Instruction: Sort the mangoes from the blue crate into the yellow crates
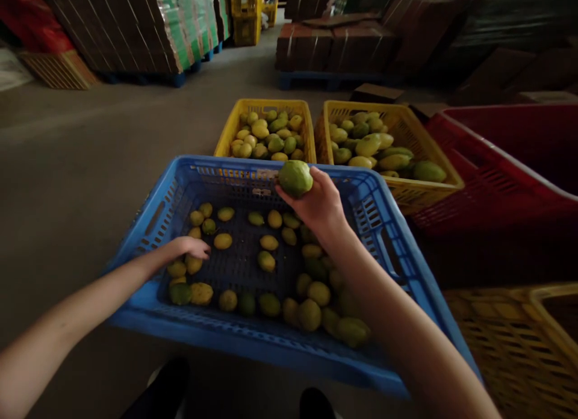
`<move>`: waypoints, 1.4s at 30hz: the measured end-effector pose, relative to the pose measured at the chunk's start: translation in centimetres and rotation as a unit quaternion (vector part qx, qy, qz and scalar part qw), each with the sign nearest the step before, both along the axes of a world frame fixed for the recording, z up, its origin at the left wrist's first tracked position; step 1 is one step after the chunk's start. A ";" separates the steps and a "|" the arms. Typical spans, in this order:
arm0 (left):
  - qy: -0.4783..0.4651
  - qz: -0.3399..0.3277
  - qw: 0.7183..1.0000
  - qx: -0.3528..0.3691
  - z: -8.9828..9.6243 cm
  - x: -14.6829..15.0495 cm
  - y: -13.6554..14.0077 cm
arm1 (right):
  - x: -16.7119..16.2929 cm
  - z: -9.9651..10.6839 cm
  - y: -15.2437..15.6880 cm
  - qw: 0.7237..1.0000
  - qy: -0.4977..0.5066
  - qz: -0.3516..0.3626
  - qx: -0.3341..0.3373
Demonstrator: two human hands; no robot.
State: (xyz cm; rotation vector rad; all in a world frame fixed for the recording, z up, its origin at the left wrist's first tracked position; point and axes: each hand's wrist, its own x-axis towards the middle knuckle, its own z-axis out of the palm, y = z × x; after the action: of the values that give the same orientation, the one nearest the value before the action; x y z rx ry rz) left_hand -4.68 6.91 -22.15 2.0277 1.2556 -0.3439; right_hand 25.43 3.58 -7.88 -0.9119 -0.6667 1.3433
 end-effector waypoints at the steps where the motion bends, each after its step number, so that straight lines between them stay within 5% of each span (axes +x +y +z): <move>1: 0.016 0.004 1.000 0.009 -0.1 0.4 0.7 | 0.0 0.6 -0.3 0.999 0.040 -0.004 -0.030; 10: 0.155 0.075 0.974 0.149 -2.5 7.2 6.9 | 0.4 -3.1 -1.7 0.968 0.155 -0.011 -0.200; 17: 0.159 0.115 0.966 0.168 -4.7 9.2 5.9 | 1.1 -2.4 -2.1 0.971 0.156 -0.024 -0.180; 22: 0.106 0.105 0.980 0.135 -2.2 9.4 5.6 | 0.3 -2.2 -2.5 0.979 0.136 0.020 -0.148; 26: -0.065 0.154 0.984 0.063 3.1 9.1 5.6 | -0.7 -2.0 -2.3 0.985 0.117 0.000 -0.127; 28: -0.246 0.208 0.947 -0.026 6.2 8.9 4.6 | -1.4 -1.9 -2.0 0.981 0.124 -0.017 -0.146; 31: -0.508 0.306 0.782 -0.189 9.7 8.8 1.5 | -2.7 -1.8 -1.5 0.975 0.147 -0.030 -0.162; 34: -0.596 0.388 0.639 -0.294 11.0 9.3 -1.8 | -4.1 -1.8 -1.2 0.976 0.160 -0.005 -0.146; 36: -0.621 0.421 0.579 -0.319 11.1 9.6 -3.1 | -4.9 -2.0 -1.3 0.980 0.157 -0.002 -0.125; 38: -0.625 0.440 0.565 -0.310 11.0 9.7 -3.5 | -5.4 -2.2 -1.7 0.986 0.139 -0.015 -0.090; 42: -0.596 0.444 0.603 -0.291 11.3 9.3 -3.0 | -5.6 -2.5 -3.0 0.996 0.067 0.033 -0.056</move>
State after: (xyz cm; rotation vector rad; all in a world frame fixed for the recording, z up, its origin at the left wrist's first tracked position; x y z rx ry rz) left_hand 4.62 3.88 -10.90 0.5013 0.8381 0.8721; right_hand 19.79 0.55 -10.34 -0.8872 -0.5259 1.4986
